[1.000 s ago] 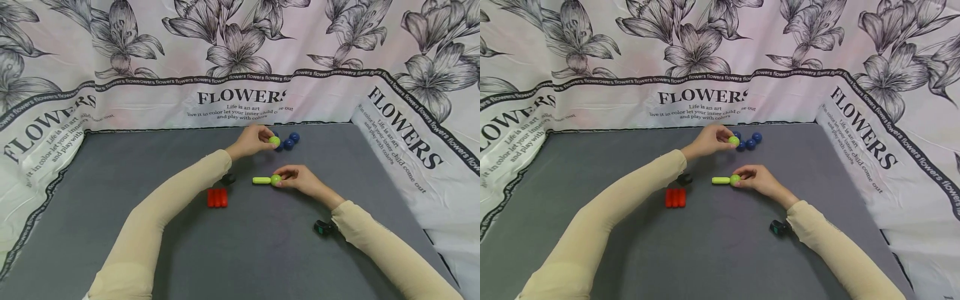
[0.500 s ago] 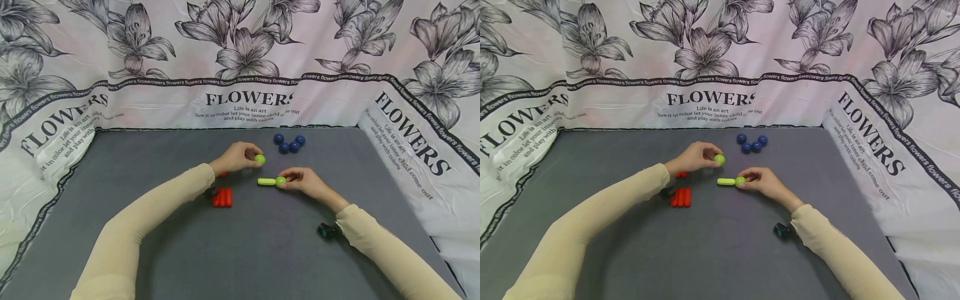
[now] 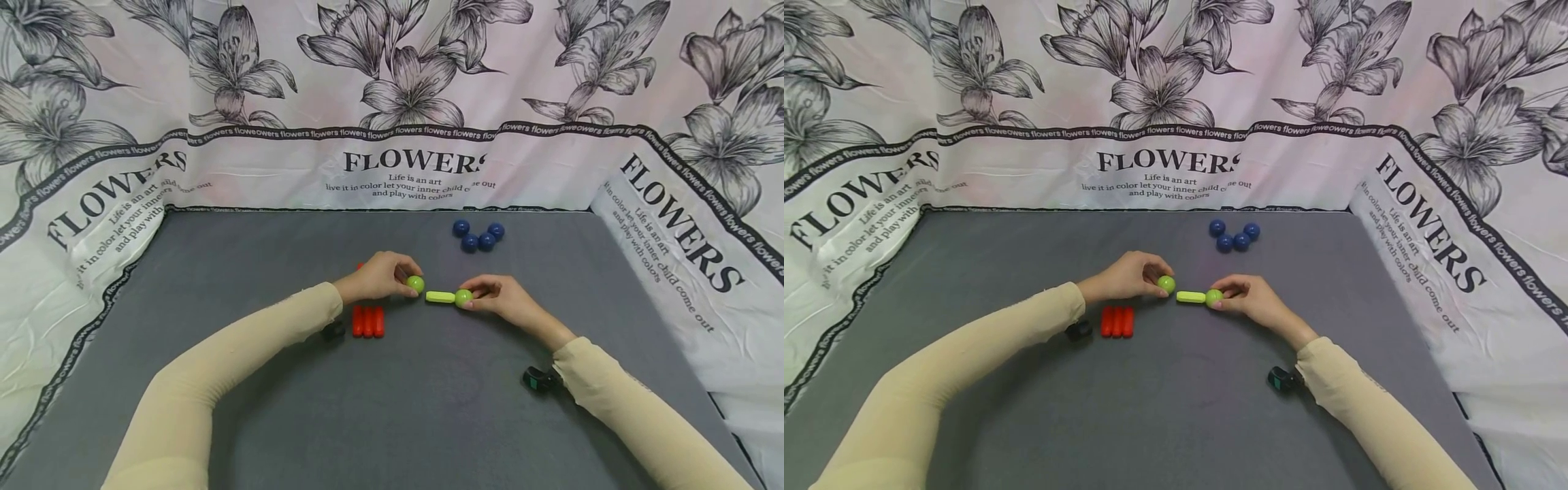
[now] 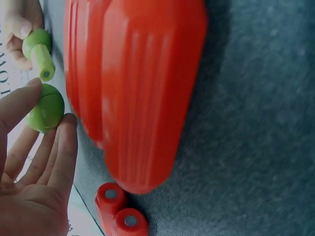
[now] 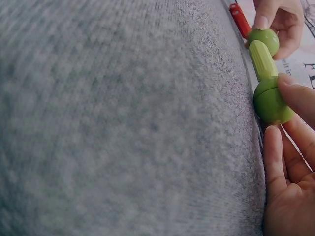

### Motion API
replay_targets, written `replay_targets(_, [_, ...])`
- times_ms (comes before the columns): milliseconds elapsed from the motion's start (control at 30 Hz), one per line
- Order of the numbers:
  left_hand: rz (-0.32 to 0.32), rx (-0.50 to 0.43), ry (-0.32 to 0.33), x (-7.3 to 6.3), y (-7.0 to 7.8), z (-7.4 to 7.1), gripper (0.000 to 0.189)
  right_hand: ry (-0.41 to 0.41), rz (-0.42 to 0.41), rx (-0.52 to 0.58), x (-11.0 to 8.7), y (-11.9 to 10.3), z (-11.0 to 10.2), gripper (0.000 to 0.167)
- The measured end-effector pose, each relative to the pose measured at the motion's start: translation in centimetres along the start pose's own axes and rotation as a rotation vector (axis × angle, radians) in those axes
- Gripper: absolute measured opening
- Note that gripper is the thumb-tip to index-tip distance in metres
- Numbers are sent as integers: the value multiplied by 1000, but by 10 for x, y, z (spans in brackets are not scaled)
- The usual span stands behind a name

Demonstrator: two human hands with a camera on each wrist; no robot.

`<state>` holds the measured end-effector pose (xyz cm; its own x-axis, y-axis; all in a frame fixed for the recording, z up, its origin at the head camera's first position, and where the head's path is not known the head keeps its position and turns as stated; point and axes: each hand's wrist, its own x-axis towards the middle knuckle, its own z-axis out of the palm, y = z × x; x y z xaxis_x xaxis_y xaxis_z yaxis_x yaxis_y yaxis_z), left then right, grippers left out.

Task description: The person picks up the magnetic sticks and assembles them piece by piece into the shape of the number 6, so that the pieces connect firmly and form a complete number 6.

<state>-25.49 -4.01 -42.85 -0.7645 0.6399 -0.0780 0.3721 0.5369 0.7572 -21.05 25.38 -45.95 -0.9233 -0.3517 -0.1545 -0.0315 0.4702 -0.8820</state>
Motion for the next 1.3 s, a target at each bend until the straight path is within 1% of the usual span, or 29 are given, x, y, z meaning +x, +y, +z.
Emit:
replay_targets(233, [-7, 26, 7, -1, 5, 3, 31, 3, 1, 3, 0, 1, -1, 40])
replay_targets(400, [-5, 28, -8, -2, 5, 5, 30, 6, 2, -2, 0, 0, -1, 40])
replay_targets(600, [18, 40, -15, -1, 6, 10, 31, 2, -9, -2, -1, 0, -2, 40])
replay_targets(733, [19, 49, -18, 1, 6, 12, 33, 6, -14, -3, -2, 0, -2, 41])
replay_targets(1000, [-15, 3, -21, -3, 5, 8, 40, 5, -25, 2, -1, 1, -1, 40])
replay_targets(1133, [-2, -9, 10, -5, 3, 3, 33, 3, -21, 5, 0, 2, -1, 40])
replay_targets(1300, [4, -20, 89, -9, 0, -5, 23, 2, -25, 2, -1, 3, -1, 41])
